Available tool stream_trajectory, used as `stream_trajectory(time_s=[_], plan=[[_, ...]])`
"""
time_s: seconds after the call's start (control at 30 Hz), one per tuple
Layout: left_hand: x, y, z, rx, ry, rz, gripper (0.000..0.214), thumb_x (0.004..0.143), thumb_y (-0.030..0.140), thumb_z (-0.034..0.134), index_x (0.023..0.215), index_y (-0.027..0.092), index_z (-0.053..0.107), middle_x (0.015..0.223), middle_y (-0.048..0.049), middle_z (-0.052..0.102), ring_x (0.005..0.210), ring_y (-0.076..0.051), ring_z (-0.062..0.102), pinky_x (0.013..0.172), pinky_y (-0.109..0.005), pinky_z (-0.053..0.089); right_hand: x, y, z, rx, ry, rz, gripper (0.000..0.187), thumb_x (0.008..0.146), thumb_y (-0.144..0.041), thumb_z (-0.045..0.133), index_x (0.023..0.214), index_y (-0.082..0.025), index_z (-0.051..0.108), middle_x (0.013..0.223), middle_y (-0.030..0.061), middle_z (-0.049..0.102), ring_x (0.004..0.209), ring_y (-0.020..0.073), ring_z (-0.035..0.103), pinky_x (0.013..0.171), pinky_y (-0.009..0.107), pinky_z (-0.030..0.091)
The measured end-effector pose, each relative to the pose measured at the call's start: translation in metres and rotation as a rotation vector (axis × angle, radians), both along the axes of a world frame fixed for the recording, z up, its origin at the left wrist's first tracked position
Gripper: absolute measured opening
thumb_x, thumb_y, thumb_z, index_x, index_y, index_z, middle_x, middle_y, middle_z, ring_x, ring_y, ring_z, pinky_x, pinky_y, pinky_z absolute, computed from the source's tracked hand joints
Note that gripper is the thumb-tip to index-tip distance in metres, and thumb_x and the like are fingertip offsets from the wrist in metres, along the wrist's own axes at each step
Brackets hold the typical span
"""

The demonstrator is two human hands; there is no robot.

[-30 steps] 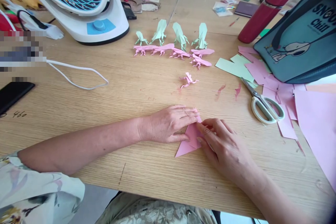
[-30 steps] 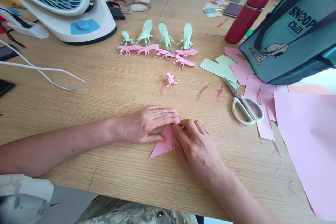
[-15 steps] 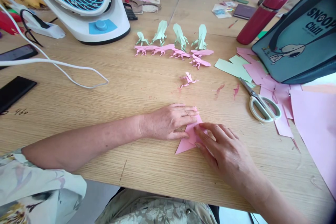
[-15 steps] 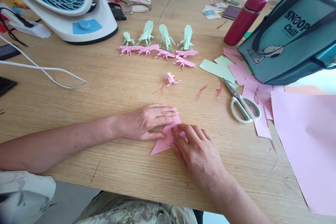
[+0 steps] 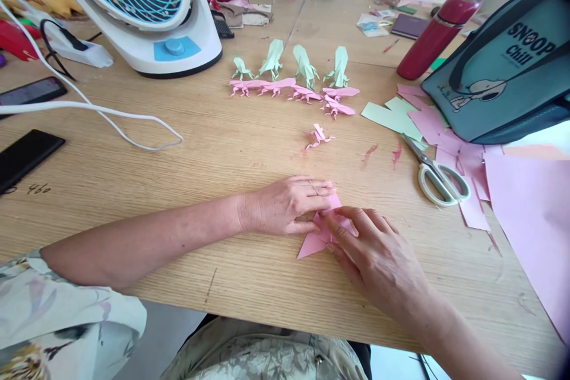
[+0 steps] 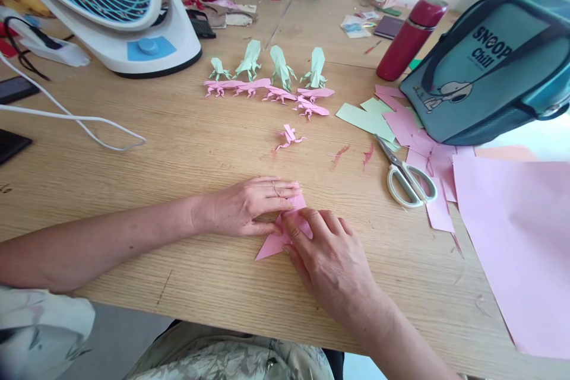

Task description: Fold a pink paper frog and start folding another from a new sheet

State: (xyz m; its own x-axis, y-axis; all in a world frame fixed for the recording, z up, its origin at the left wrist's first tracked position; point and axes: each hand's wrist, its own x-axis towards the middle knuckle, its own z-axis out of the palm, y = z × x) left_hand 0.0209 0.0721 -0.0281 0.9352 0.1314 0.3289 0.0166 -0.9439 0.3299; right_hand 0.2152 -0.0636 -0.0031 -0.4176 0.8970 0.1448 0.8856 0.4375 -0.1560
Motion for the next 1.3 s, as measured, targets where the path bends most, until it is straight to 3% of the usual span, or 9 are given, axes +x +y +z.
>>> stream_trajectory(time_s=[0.27, 0.57, 0.9, 1.3], plan=[[0.0, 0.0, 0.0, 0.075, 0.034, -0.007, 0.033, 0.096, 0.036, 0.053, 0.118, 0.013, 0.063, 0.133, -0.0186, 0.062, 0.136, -0.029, 0.048, 0.11, -0.045, 0.042, -0.001, -0.007, -0.003, 0.014, -0.02, -0.007, 0.036, 0.096, -0.024, 0.051, 0.13, -0.017, 0.058, 0.127, 0.0166, 0.06, 0.106, 0.0304, 0.058, 0.084, 0.046, 0.052], [0.0, -0.001, 0.0, 0.116, 0.037, -0.009, 0.03, 0.097, 0.038, 0.05, 0.101, 0.013, 0.067, 0.135, -0.0202, 0.059, 0.136, -0.031, 0.048, 0.111, -0.046, 0.041, 0.001, -0.016, 0.002, 0.045, 0.007, 0.013, 0.029, 0.097, -0.024, 0.048, 0.12, -0.014, 0.063, 0.127, 0.0186, 0.061, 0.11, 0.0314, 0.059, 0.084, 0.046, 0.053], [0.0, 0.0, -0.001, 0.046, 0.05, -0.02, 0.032, 0.093, 0.033, 0.057, 0.119, 0.014, 0.062, 0.135, -0.0201, 0.06, 0.137, -0.032, 0.046, 0.111, -0.048, 0.041, -0.006, -0.003, 0.002, -0.038, 0.037, -0.073, 0.032, 0.096, -0.027, 0.047, 0.124, -0.015, 0.058, 0.116, 0.0176, 0.061, 0.098, 0.03, 0.058, 0.079, 0.046, 0.053], [0.001, -0.001, 0.001, 0.108, 0.019, -0.023, 0.028, 0.095, 0.038, 0.054, 0.095, 0.013, 0.066, 0.135, -0.0213, 0.059, 0.134, -0.031, 0.05, 0.11, -0.045, 0.042, 0.004, -0.026, 0.009, -0.015, 0.034, 0.024, 0.026, 0.096, -0.021, 0.047, 0.116, -0.015, 0.063, 0.129, 0.0181, 0.06, 0.111, 0.0304, 0.06, 0.085, 0.046, 0.053]])
